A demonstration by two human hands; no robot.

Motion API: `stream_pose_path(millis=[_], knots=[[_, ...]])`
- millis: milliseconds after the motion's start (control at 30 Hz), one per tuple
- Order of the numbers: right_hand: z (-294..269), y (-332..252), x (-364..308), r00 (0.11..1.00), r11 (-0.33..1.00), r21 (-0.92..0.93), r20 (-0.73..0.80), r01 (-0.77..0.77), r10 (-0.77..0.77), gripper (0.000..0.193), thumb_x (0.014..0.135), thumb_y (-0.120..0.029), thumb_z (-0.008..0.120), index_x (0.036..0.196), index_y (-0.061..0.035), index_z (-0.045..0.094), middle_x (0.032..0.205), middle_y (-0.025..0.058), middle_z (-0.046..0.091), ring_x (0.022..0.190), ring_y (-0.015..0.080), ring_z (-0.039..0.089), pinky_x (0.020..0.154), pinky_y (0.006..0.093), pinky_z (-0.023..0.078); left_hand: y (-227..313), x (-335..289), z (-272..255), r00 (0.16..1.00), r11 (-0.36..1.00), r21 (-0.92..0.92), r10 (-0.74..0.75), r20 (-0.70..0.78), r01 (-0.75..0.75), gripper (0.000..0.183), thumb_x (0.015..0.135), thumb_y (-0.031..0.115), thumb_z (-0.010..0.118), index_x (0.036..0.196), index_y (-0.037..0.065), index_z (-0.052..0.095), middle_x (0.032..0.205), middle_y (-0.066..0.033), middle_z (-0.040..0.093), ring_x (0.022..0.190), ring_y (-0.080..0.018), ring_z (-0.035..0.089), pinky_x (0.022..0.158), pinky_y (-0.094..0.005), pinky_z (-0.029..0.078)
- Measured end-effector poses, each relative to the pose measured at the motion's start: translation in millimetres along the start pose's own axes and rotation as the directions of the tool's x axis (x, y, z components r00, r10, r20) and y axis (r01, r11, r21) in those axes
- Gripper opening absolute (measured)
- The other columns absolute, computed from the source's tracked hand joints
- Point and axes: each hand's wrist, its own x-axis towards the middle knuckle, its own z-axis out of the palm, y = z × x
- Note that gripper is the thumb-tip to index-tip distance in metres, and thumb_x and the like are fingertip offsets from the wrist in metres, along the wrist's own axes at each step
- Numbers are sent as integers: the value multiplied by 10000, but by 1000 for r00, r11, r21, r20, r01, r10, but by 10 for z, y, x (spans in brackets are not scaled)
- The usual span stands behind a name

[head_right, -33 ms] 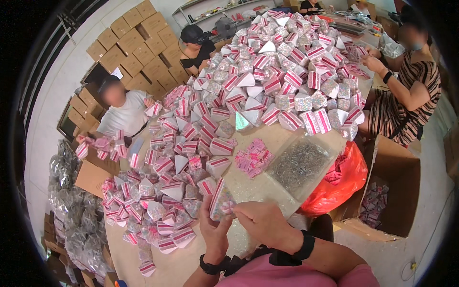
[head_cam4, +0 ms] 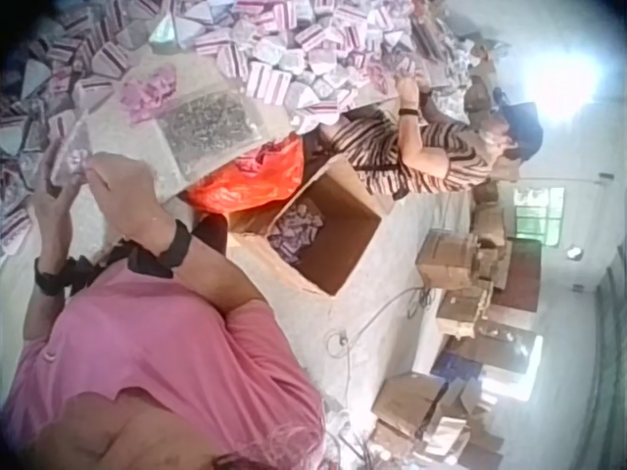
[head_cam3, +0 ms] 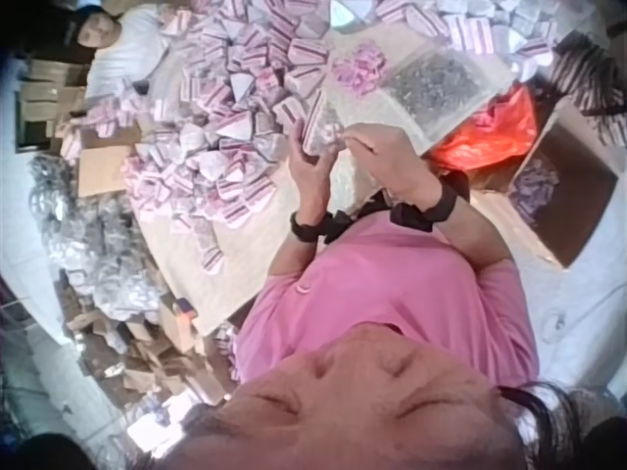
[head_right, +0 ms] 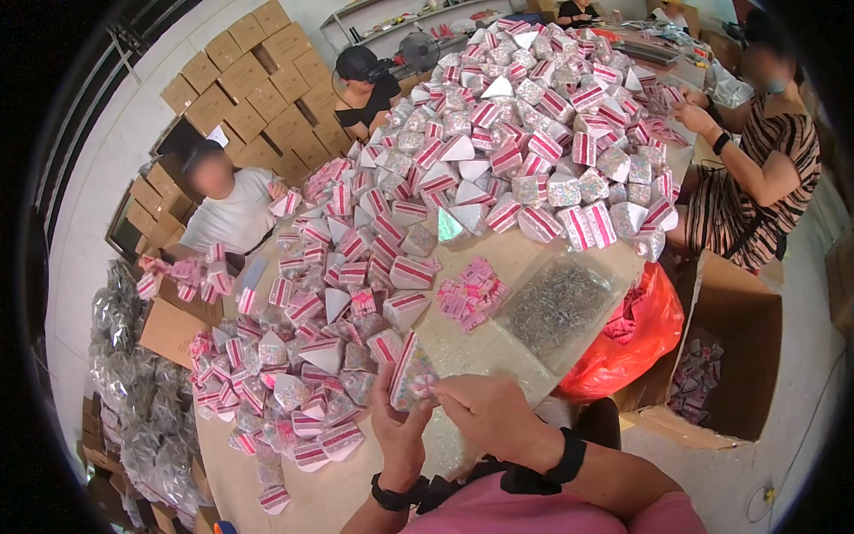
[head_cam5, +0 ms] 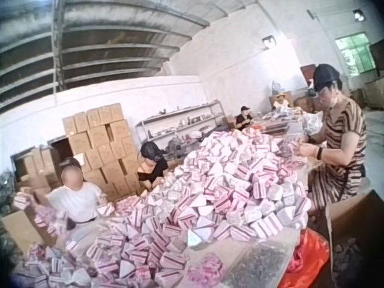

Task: Packing small pink triangular boxes into plastic bags and placing them into cardboard shipping containers on a factory assembly table.

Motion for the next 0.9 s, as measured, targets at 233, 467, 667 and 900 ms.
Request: stream_pose_path(millis=[233, 467, 667, 900], knots=[[-60, -71, 56, 976, 972, 159, -102, -173, 190, 139, 850, -49, 567, 937, 14, 655, 764, 105, 638, 683, 133, 593, 619, 276, 473, -41, 7, -55, 989, 953, -274, -97, 114, 125, 763, 797, 141, 724, 1403, -7, 285, 1339, -117, 424, 1178, -209, 482, 979, -343, 424], [100, 61, 24, 945, 894, 395, -152, -212, 291, 122, 878, -28, 568, 953, 30, 644, 755, 43, 621, 675, 69, 553, 592, 230, 448, -93, -11, -7, 958, 844, -479, -129, 258, 243, 676, 845, 183, 672, 1382, -16, 312, 1312, -106, 457, 1191, -194, 481, 1008, -337, 397], [102, 100, -15, 960, 953, 260, -190, -155, 208, 146, 867, -48, 595, 985, 29, 633, 814, 104, 646, 695, 122, 599, 619, 262, 476, -134, -32, 25, 967, 893, -400, -124, 224, 207, 618, 870, 181, 630, 1371, -24, 330, 1297, -113, 473, 1178, -187, 491, 995, -325, 406], [111, 159, -18, 954, 992, 122, -299, 28, 10, 149, 847, -35, 600, 981, 20, 630, 850, 152, 649, 724, 224, 646, 633, 293, 495, -115, -53, 117, 969, 901, -389, -113, 220, 193, 609, 875, 252, 620, 1355, -14, 356, 1261, -100, 506, 1139, -181, 515, 955, -324, 421]])
